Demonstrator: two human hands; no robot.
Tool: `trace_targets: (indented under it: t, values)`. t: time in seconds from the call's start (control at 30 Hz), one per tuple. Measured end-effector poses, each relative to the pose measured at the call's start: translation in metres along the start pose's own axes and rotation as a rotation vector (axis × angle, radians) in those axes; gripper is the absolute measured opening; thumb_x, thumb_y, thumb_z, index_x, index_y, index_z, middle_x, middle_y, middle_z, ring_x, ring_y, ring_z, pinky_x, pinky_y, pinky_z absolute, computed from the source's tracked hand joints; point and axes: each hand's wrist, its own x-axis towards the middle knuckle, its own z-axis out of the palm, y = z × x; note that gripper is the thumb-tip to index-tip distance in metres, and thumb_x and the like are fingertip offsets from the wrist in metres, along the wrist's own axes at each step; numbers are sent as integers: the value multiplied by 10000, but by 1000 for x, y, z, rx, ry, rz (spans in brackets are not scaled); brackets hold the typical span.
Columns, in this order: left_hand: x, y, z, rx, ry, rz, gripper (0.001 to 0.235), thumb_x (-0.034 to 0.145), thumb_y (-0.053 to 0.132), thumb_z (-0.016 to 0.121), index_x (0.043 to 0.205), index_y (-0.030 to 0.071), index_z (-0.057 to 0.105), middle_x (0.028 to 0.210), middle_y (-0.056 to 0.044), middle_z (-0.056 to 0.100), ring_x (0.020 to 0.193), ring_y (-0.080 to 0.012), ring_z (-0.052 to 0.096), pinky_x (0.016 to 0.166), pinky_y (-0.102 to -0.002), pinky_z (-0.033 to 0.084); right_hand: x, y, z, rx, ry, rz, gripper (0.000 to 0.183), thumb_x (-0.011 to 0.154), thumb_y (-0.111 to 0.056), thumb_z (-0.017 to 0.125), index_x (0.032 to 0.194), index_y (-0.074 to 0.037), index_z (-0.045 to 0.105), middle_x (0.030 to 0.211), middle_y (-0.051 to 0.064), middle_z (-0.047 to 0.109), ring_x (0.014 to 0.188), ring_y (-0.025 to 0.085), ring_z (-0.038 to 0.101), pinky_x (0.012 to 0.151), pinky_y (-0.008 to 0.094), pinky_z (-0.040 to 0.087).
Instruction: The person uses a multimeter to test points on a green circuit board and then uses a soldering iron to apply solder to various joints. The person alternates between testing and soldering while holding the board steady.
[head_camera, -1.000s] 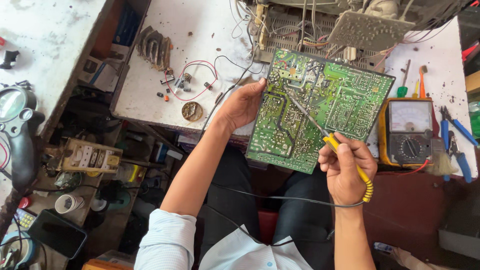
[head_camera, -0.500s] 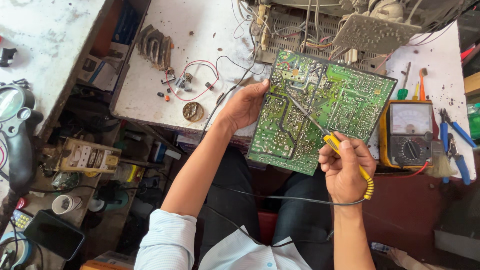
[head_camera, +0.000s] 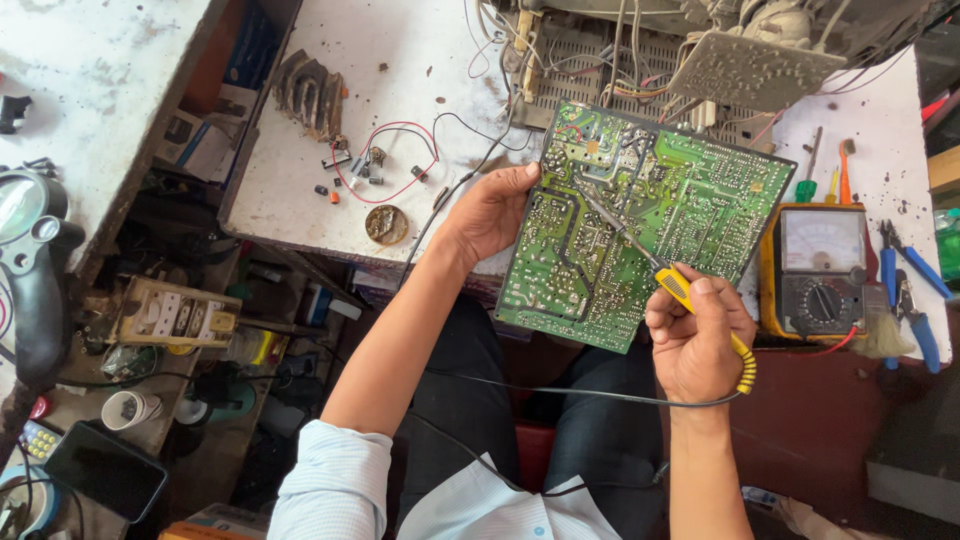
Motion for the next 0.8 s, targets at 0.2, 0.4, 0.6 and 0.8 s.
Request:
trace_targets:
  t: [0.2, 0.4, 0.6, 0.8]
  values:
    - [-1, 1, 2, 7, 3, -10, 422, 1000, 273, 694, 1287, -32, 641, 1238, -106, 711, 1163, -228, 653, 1056, -403, 508, -2, -3, 5, -27, -10, -4, 244, 1088, -172, 588, 1158, 44, 676, 841, 164, 688, 661, 199, 634, 539, 259, 455]
    - [2, 2, 0, 27, 22, -59, 476, 987, 320, 685, 1315, -20, 628, 1256, -99, 688, 1186, -232, 625, 1065, -410, 487, -5, -6, 7, -66, -8, -43, 238, 1093, -163, 580, 1173, 42, 670, 850, 169, 689, 662, 193, 630, 545, 262, 461]
    - [3, 4, -1, 27, 7, -89, 485, 1002, 343, 658, 1322, -19, 621, 1253, -107, 683, 1186, -246, 618, 1071, -432, 482, -7, -8, 6, -74, -32, -64, 236, 1093, -161, 579, 1183, 40, 663, 863, 172, 689, 667, 195, 634, 547, 268, 473]
    - [5, 2, -3, 3, -54, -73, 468, 1017, 341, 650, 1341, 6, 604, 1271, -103, 678, 1191, -240, 616, 1077, -425, 481, -9, -7, 4, -60, -29, -53, 236, 1092, -157, 583, 1192, 39, 668, 867, 173, 691, 669, 196, 641, 549, 267, 474]
